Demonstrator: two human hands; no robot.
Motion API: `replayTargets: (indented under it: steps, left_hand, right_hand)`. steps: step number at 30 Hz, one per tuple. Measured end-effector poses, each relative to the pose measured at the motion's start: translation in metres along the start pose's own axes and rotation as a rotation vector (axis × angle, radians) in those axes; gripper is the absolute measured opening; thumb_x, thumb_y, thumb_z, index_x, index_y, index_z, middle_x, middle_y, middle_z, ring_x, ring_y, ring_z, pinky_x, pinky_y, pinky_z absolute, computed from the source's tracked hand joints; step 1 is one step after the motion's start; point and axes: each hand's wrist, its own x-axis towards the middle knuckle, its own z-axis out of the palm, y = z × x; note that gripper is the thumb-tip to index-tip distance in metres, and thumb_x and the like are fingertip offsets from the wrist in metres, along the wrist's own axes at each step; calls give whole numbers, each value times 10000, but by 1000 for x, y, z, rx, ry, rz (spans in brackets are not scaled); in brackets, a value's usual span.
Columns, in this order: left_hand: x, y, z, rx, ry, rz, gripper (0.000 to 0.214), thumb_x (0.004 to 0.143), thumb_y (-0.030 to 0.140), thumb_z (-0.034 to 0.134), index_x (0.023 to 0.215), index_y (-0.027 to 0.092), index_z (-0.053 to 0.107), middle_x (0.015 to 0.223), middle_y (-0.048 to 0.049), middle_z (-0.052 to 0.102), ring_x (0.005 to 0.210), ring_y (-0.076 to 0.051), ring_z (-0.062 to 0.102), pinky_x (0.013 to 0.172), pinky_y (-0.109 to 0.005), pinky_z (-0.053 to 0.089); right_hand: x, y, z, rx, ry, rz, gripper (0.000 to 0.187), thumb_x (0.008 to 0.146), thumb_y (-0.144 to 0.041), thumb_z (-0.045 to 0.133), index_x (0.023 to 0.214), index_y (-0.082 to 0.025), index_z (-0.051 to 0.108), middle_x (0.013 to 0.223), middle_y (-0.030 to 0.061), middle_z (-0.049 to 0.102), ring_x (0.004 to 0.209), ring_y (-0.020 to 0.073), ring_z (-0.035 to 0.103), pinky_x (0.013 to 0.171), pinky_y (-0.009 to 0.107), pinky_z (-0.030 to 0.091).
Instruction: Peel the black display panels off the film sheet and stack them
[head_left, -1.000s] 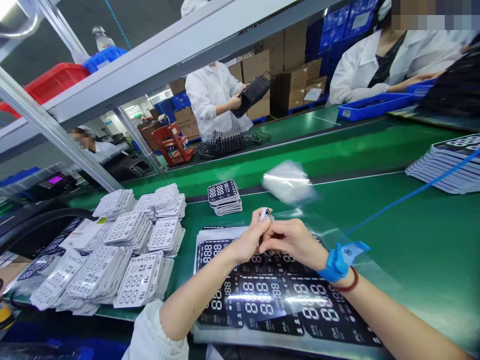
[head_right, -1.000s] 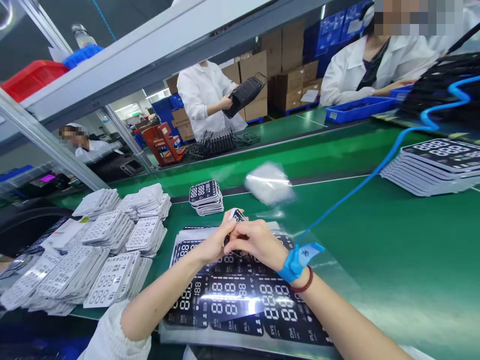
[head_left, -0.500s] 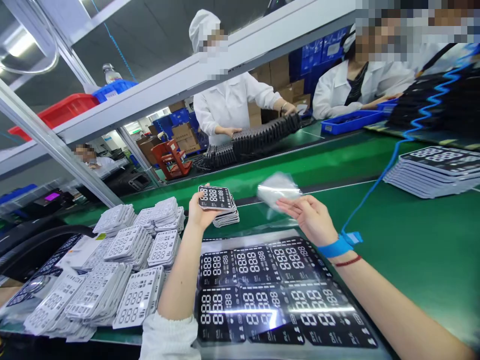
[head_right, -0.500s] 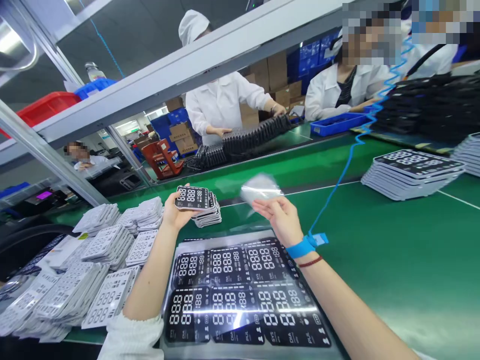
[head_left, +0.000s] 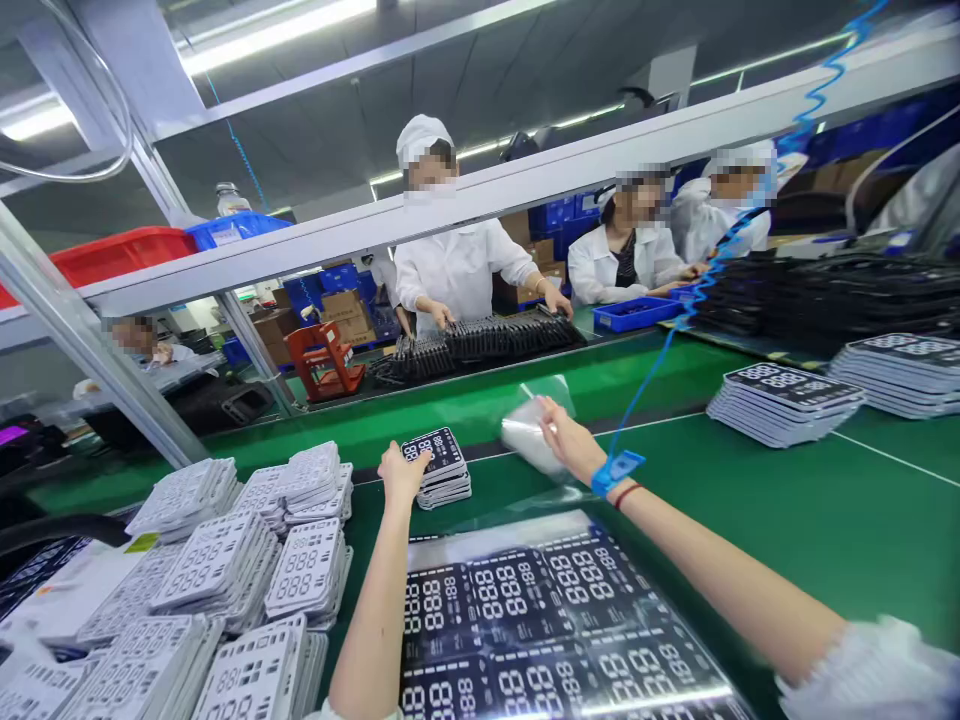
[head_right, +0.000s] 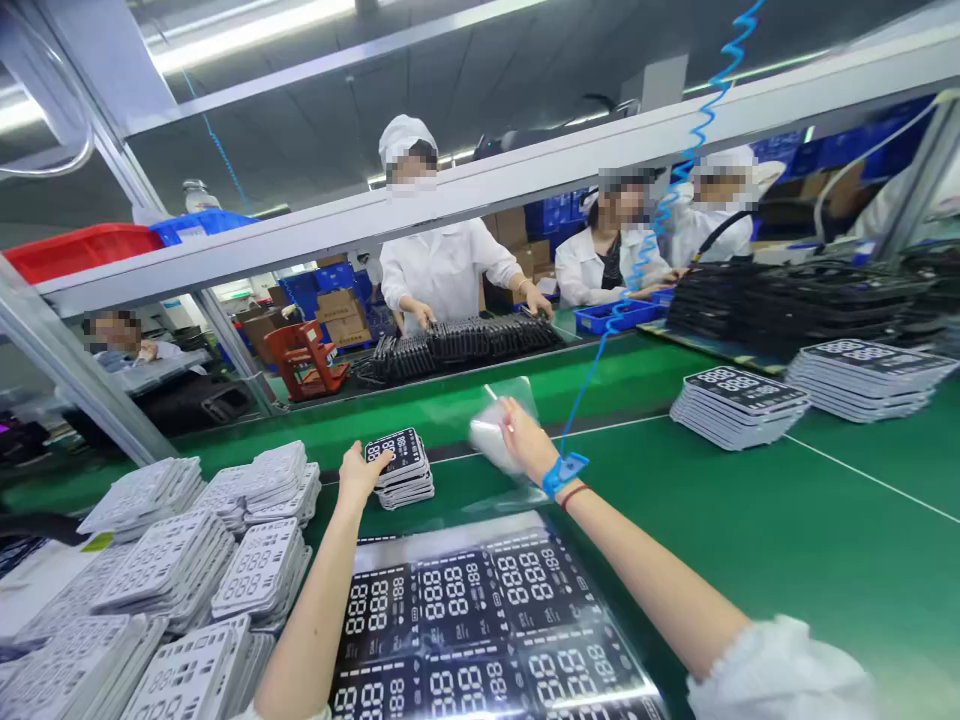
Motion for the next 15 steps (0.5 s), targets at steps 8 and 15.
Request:
replayTargets:
  steps: [8,15]
  left_hand:
    - [15,-28,1,-228,-313,-349,600,607,486,756,1018,99,551,980,-186,650,918,-316,622,787,-452,474]
    - [15,-39,13,-492,-418,-263,547,540,350,830,960,83,603,893,-136,667,828,-236,645,765,-353,505]
  right_hand:
    - [0,-20,65,-4,-387,269,448,743,-598,586,903,-184,523,1083,162,602,1090,310,534,896,431,448]
    - [-24,-33,108,289,-719,516,571,621,-614,707,937,-150,603,920,129,671,830,223,634,666,339,546]
